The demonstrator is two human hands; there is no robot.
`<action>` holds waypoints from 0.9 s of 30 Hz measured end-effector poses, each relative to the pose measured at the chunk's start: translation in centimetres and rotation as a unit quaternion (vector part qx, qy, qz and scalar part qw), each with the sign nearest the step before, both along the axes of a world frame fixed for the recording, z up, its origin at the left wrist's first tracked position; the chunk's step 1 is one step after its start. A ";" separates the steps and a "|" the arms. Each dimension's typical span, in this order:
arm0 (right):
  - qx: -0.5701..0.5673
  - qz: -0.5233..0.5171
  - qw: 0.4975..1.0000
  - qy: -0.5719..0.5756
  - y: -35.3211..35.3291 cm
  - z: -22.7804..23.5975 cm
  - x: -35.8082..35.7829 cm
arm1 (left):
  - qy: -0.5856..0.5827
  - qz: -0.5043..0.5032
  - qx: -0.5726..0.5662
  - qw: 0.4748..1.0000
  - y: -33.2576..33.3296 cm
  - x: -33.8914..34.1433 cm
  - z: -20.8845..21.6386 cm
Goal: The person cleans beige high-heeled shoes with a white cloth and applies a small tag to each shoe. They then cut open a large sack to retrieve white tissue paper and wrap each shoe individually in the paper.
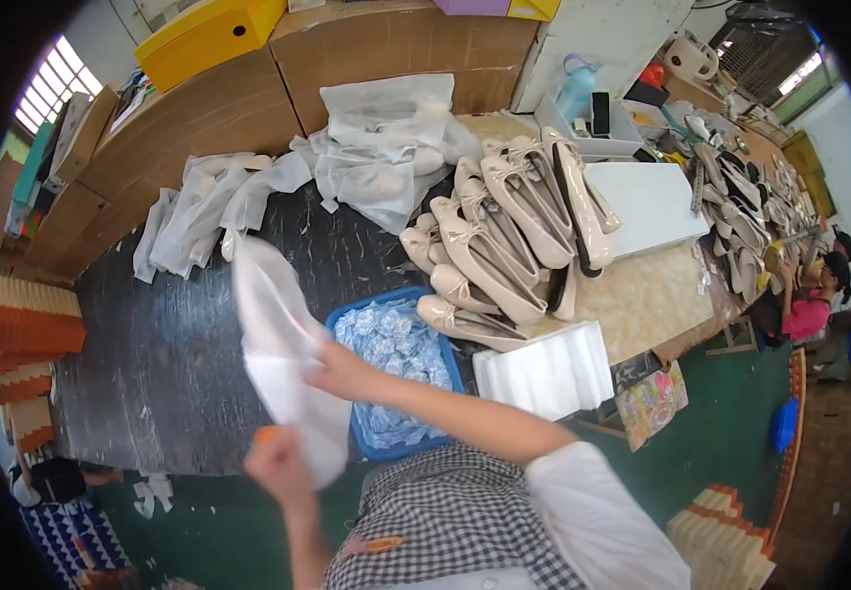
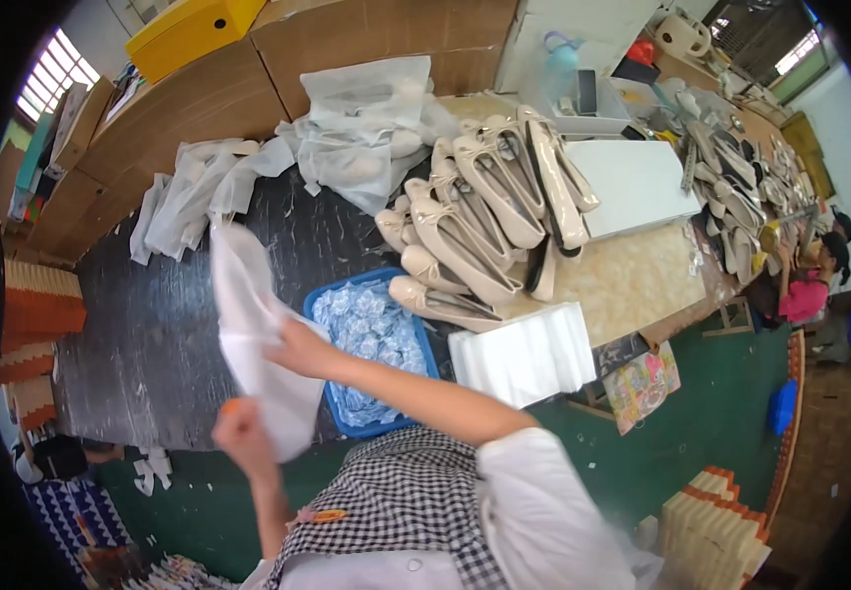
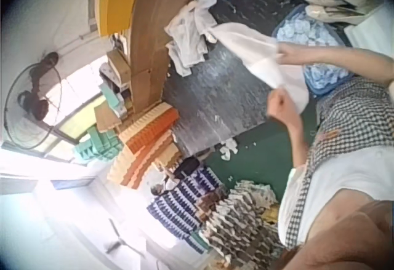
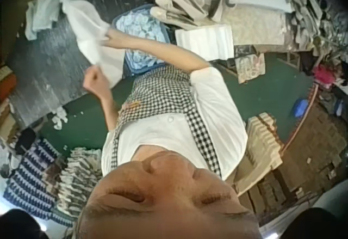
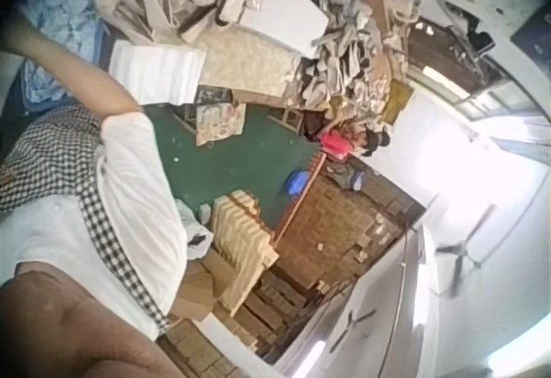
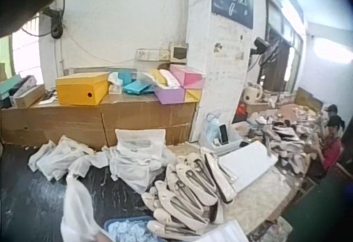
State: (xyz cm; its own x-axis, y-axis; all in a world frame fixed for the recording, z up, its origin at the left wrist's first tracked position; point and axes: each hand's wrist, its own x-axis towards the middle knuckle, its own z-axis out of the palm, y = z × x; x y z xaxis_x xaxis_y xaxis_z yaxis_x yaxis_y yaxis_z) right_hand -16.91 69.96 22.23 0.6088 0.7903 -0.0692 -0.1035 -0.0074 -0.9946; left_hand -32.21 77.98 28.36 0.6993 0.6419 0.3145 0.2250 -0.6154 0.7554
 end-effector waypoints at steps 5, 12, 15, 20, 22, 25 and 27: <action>0.009 0.097 0.994 -0.050 1.2 4.4 -2.7 | -0.031 0.071 -0.197 0.977 2.7 0.3 1.2; -0.318 -0.286 0.777 -0.461 -21.4 -2.1 5.9 | 0.030 -0.013 -0.251 0.967 3.6 0.7 -2.1; -0.414 -0.320 0.702 -0.484 -22.3 -2.3 6.2 | 0.047 -0.045 -0.232 0.971 1.6 2.6 -2.7; -0.125 -0.133 0.983 -0.030 -12.2 1.6 -1.4 | 0.099 -0.135 -0.314 0.934 -4.2 5.7 -3.1; -0.165 -0.105 0.980 -0.045 -11.4 0.9 -2.4 | 0.062 -0.128 -0.382 0.913 -5.7 5.9 -4.5; -0.184 -0.128 0.958 -0.176 -14.8 -0.3 -1.7 | 0.068 -0.055 -0.441 0.893 -5.0 5.3 -6.3; -0.227 -0.198 0.915 -0.269 -18.7 -1.3 -0.2 | 0.051 -0.073 -0.410 0.908 -3.6 4.8 -7.3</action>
State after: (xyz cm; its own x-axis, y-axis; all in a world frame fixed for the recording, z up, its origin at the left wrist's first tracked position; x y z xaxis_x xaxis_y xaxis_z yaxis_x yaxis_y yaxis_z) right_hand -17.08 51.27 20.94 0.8833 0.4651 0.0586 0.3170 -0.5004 -0.8057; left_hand -27.44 74.40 21.10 0.7950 0.5287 -0.2975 0.2802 0.1150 0.9530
